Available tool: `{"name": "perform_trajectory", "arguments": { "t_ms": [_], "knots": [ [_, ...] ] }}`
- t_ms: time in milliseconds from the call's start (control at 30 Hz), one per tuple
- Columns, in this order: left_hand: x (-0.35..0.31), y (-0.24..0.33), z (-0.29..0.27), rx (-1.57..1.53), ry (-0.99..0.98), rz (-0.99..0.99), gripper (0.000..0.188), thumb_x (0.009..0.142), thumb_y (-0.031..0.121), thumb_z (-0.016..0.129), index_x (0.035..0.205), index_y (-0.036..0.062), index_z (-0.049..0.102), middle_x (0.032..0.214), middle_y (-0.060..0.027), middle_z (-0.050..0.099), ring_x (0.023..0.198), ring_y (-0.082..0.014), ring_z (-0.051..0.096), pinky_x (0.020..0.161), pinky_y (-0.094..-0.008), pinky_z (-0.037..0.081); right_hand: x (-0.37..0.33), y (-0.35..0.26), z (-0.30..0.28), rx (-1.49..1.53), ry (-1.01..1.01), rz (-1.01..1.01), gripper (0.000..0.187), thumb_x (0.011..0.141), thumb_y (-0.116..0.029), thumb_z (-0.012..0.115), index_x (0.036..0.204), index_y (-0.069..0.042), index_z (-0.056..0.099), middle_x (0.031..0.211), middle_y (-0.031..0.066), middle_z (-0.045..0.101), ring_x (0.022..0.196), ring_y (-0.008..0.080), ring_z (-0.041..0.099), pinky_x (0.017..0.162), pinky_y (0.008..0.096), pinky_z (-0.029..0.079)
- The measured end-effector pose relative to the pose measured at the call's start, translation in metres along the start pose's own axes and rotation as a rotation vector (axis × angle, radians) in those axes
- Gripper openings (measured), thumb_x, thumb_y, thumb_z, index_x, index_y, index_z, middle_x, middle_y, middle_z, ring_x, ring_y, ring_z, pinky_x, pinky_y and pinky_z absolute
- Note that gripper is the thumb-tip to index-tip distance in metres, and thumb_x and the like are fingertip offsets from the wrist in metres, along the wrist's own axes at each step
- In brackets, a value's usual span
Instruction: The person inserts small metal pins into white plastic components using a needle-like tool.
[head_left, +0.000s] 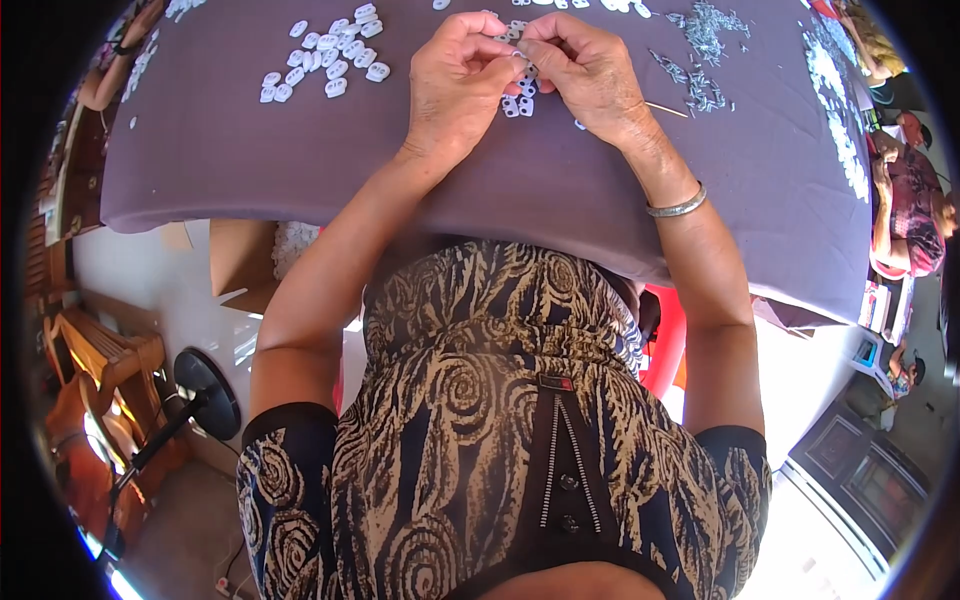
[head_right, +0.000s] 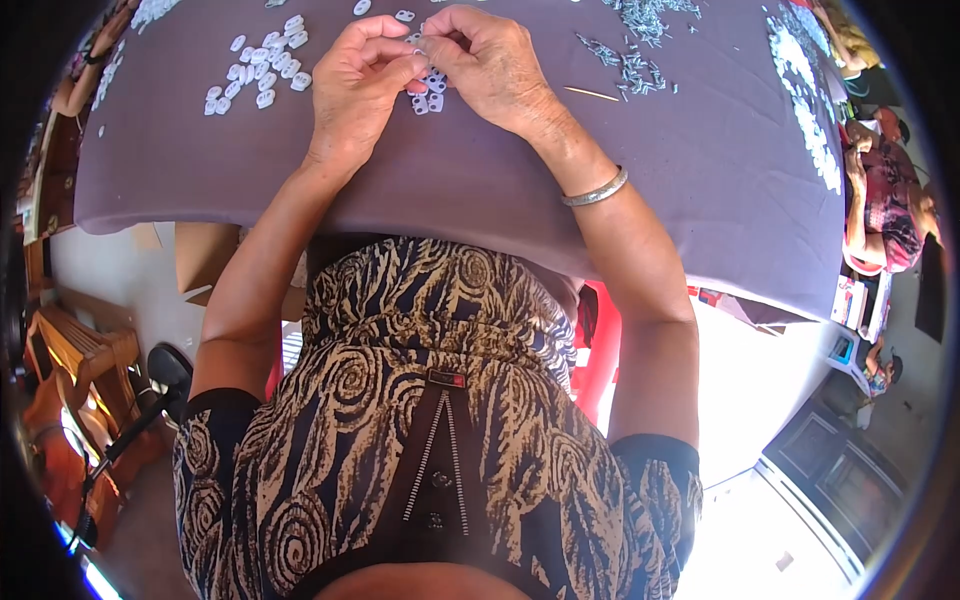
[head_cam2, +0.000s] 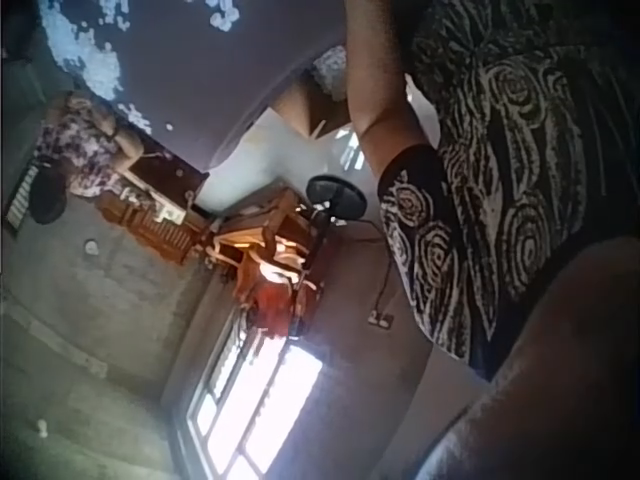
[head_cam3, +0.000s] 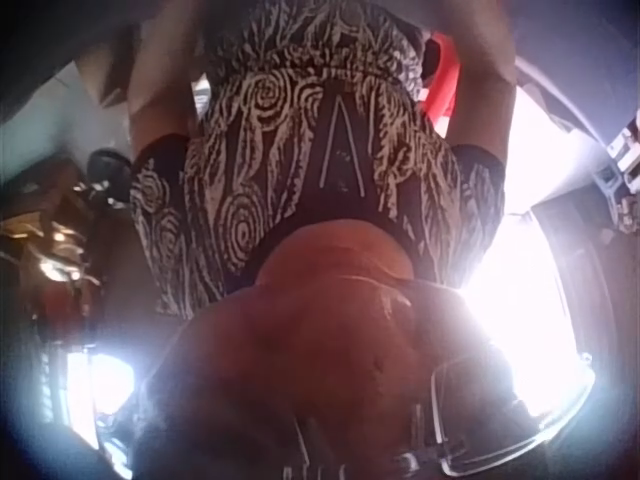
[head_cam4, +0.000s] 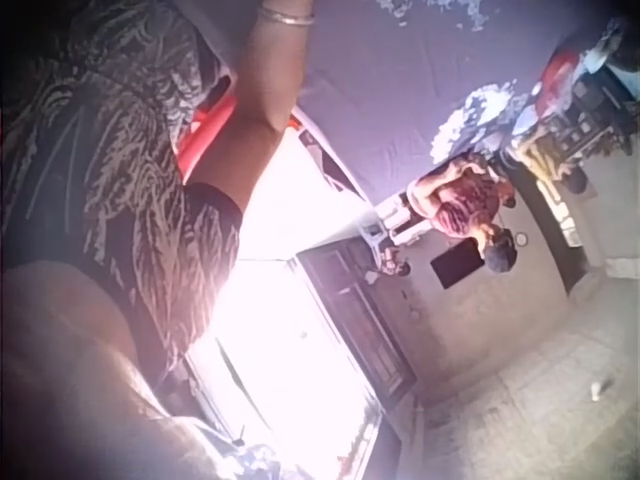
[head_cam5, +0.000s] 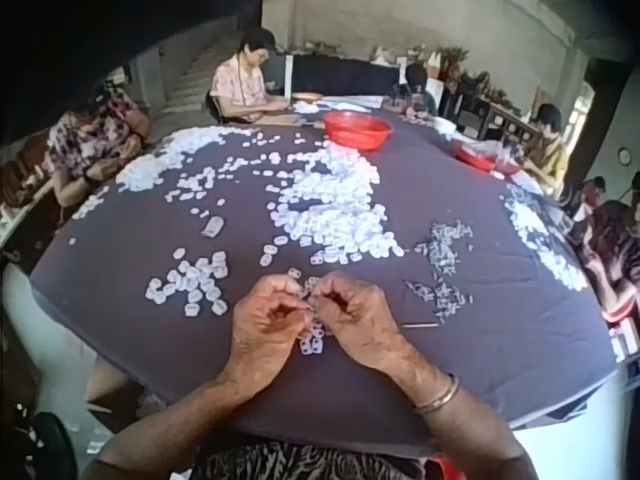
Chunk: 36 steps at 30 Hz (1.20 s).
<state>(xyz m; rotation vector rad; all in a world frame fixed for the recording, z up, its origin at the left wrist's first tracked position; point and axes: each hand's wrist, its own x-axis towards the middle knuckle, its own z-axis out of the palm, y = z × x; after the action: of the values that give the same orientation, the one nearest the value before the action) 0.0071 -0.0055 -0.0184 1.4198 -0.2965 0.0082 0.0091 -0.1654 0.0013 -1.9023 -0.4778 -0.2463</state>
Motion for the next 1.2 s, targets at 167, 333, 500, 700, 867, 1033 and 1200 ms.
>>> {"name": "perform_trajectory", "arguments": {
  "t_ms": [167, 333, 500, 700, 867, 1033, 1200],
  "knots": [
    [0.0, 0.005, 0.002, -0.057, -0.008, -0.006, 0.029, 0.082, -0.006, 0.063, 0.109, -0.0005, 0.053, 0.087, -0.0096, 0.066, 0.074, -0.0119, 0.063, 0.062, -0.0251, 0.054, 0.0, 0.001, -0.003, 0.092, -0.043, 0.174, 0.016, 0.094, -0.019, 0.06, 0.098, -0.004, 0.063, 0.075, -0.0035, 0.059, 0.063, 0.0031, 0.05, 0.057, 0.019, 0.046],
    [0.001, 0.004, 0.0, -0.086, -0.037, 0.001, 0.028, 0.083, -0.005, 0.064, 0.109, 0.0004, 0.054, 0.087, -0.0094, 0.066, 0.075, -0.0116, 0.063, 0.062, -0.0247, 0.053, 0.001, -0.001, -0.012, 0.07, -0.113, 0.203, 0.013, 0.093, -0.016, 0.059, 0.098, -0.004, 0.063, 0.076, -0.0031, 0.057, 0.062, 0.0037, 0.049, 0.056, 0.0193, 0.044],
    [0.002, 0.004, 0.0, -0.066, -0.032, -0.017, 0.028, 0.083, -0.005, 0.064, 0.108, 0.001, 0.054, 0.087, -0.0088, 0.065, 0.076, -0.0114, 0.062, 0.061, -0.0244, 0.052, 0.006, -0.011, -0.016, 0.195, -0.062, 0.31, 0.014, 0.092, -0.014, 0.06, 0.1, -0.004, 0.065, 0.075, -0.0027, 0.058, 0.063, 0.004, 0.05, 0.058, 0.02, 0.044],
    [0.003, 0.003, -0.002, -0.067, -0.041, 0.007, 0.028, 0.082, -0.005, 0.065, 0.107, 0.001, 0.055, 0.087, -0.0083, 0.065, 0.076, -0.0113, 0.062, 0.061, -0.0238, 0.052, 0.01, -0.014, -0.03, 0.316, 0.006, 0.4, 0.019, 0.096, -0.019, 0.052, 0.094, -0.002, 0.062, 0.074, -0.0016, 0.057, 0.06, 0.0045, 0.049, 0.053, 0.0199, 0.04],
    [0.004, 0.006, -0.002, -0.083, 0.012, 0.054, 0.028, 0.083, -0.006, 0.064, 0.108, 0.0022, 0.056, 0.088, -0.0079, 0.066, 0.076, -0.0115, 0.063, 0.06, -0.0242, 0.051, 0.009, 0.015, -0.052, 0.293, 0.136, 0.205, 0.01, 0.094, -0.012, 0.056, 0.09, -0.004, 0.061, 0.071, -0.0058, 0.052, 0.058, 0.0009, 0.041, 0.051, 0.0178, 0.033],
    [0.007, 0.01, -0.003, -0.152, 0.031, 0.116, 0.028, 0.083, -0.006, 0.064, 0.108, 0.0027, 0.056, 0.089, -0.0072, 0.065, 0.077, -0.0122, 0.063, 0.06, -0.0245, 0.051, 0.009, 0.058, -0.073, -0.005, 0.188, -0.074, 0.01, 0.091, -0.011, 0.061, 0.086, -0.002, 0.061, 0.069, -0.0041, 0.056, 0.06, 0.0052, 0.048, 0.055, 0.0223, 0.041],
    [0.008, 0.008, -0.009, -0.179, 0.086, 0.156, 0.028, 0.084, -0.006, 0.062, 0.109, 0.0026, 0.054, 0.089, -0.0072, 0.065, 0.077, -0.0125, 0.064, 0.059, -0.0247, 0.051, 0.004, 0.029, -0.07, -0.263, 0.0, 0.089, 0.014, 0.087, -0.015, 0.067, 0.096, -0.005, 0.068, 0.079, -0.0028, 0.062, 0.07, 0.0052, 0.054, 0.063, 0.0207, 0.046]
  ]
}}
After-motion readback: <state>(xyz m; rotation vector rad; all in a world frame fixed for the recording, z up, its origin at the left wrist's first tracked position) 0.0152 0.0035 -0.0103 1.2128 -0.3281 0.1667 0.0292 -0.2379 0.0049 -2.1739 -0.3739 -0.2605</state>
